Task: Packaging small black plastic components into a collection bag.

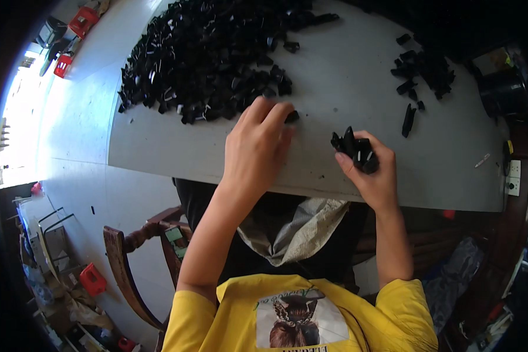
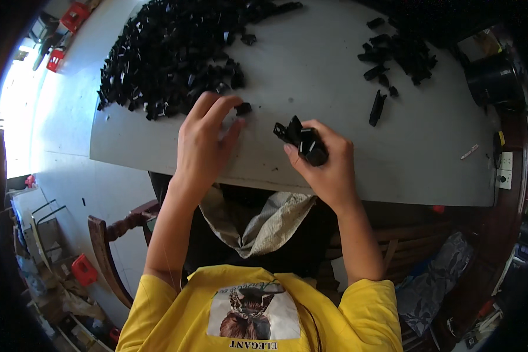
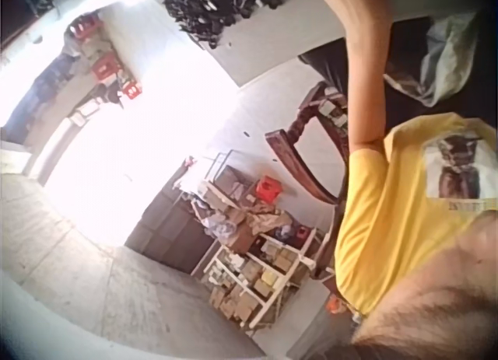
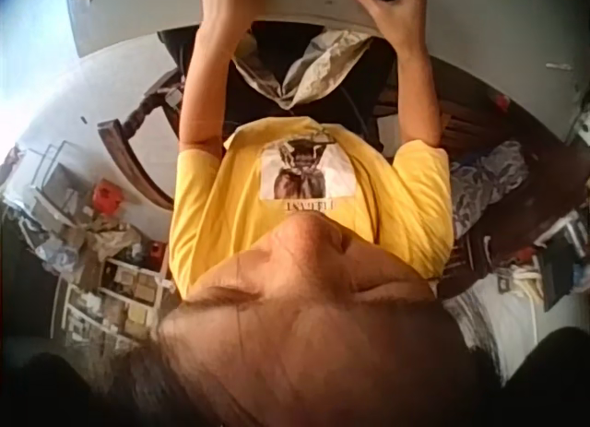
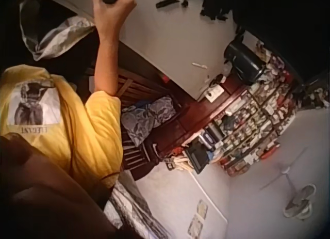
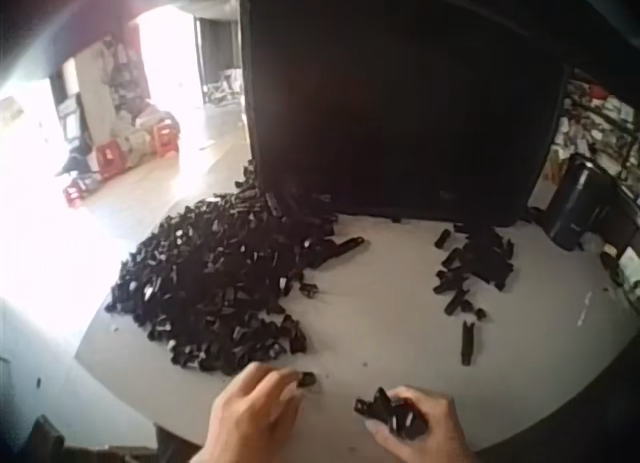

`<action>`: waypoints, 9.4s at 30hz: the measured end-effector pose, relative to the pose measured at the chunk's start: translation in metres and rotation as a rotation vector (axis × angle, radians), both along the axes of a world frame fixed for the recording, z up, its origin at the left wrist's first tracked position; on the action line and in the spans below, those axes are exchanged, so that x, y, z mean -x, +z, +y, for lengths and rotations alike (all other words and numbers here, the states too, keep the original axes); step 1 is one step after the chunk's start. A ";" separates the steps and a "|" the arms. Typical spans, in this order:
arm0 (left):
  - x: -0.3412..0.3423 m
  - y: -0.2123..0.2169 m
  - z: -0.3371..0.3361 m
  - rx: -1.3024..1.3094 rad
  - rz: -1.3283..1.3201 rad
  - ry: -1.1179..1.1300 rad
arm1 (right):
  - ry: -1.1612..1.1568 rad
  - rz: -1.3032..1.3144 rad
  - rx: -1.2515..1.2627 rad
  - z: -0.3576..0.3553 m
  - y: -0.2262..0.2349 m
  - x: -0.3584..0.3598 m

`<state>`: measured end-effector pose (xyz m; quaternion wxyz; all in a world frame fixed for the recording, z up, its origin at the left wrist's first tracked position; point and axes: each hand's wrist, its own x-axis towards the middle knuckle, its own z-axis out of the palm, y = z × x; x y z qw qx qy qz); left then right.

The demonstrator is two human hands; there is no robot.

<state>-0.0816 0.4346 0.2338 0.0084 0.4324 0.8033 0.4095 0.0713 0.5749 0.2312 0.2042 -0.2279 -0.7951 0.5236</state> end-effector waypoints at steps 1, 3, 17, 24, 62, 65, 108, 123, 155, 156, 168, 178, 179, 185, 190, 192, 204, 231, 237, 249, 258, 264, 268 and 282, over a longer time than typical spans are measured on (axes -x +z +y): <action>0.002 -0.002 0.003 0.039 0.081 -0.016 | 0.000 -0.039 0.068 -0.001 0.002 -0.001; 0.006 -0.008 0.007 0.104 0.193 -0.051 | 0.020 -0.058 0.066 0.001 0.001 -0.003; -0.005 -0.007 -0.011 0.111 0.225 -0.118 | 0.026 -0.055 -0.031 -0.015 0.009 -0.018; -0.038 0.013 -0.050 -0.196 -0.189 -0.194 | 0.164 0.035 -0.459 -0.031 0.037 -0.030; -0.095 0.021 -0.081 -0.289 -1.205 -0.412 | 0.618 0.064 -0.611 -0.079 0.035 -0.053; -0.119 0.012 -0.104 -0.319 -1.273 -0.379 | 0.600 0.166 -0.612 -0.102 0.027 -0.067; -0.076 -0.204 -0.081 0.797 0.360 -0.250 | 0.195 -0.330 -0.493 -0.090 -0.013 -0.054; -0.073 -0.015 -0.088 0.405 -0.481 -0.138 | -0.040 -0.167 -1.172 0.071 0.011 -0.045; -0.070 0.052 -0.065 -0.108 -0.375 -0.309 | 0.439 0.056 -0.475 -0.018 0.066 -0.058; -0.069 0.052 -0.066 -0.123 -0.397 -0.285 | 0.413 0.042 -0.461 -0.018 0.068 -0.060; -0.073 0.056 -0.065 -0.123 -0.405 -0.300 | 0.401 0.095 -0.572 -0.028 0.061 -0.056; -0.072 0.058 -0.060 -0.125 -0.396 -0.351 | 0.419 0.108 -0.514 -0.024 0.060 -0.057; -0.072 0.056 -0.060 -0.126 -0.397 -0.352 | 0.418 0.107 -0.514 -0.024 0.059 -0.058; -0.074 0.049 -0.056 -0.360 -0.695 -0.479 | 0.508 0.171 -0.432 -0.030 0.053 -0.056; -0.092 0.047 -0.045 -0.531 -1.014 -0.687 | 0.563 0.262 -0.370 -0.063 0.026 -0.059; -0.095 0.048 -0.042 -0.511 -0.944 -0.696 | 0.602 0.287 -0.362 -0.065 0.024 -0.061; -0.061 0.013 -0.016 -0.085 -0.153 -0.319 | 0.003 -0.119 -0.260 0.074 0.026 -0.023; 0.007 -0.012 -0.030 -0.017 0.258 0.122 | -0.125 -0.199 -0.786 0.084 -0.027 0.119; 0.021 -0.008 -0.012 0.104 0.361 0.146 | -0.185 -0.035 -0.865 0.078 0.006 0.109; 0.029 -0.009 -0.004 0.143 0.431 0.162 | -0.289 -0.208 -0.670 0.107 -0.004 -0.048; 0.012 -0.003 -0.012 0.165 0.403 0.139 | -0.189 -0.138 -0.709 0.004 0.006 -0.010; 0.002 0.013 -0.031 -0.088 0.359 0.005 | 0.146 -0.125 -1.086 -0.011 0.013 -0.002; -0.022 0.026 -0.044 -0.192 -0.052 -0.038 | 0.225 -0.078 -1.132 -0.002 0.011 0.000; -0.043 0.045 -0.063 -0.256 -0.214 -0.301 | 0.362 0.153 -0.578 -0.029 0.054 -0.022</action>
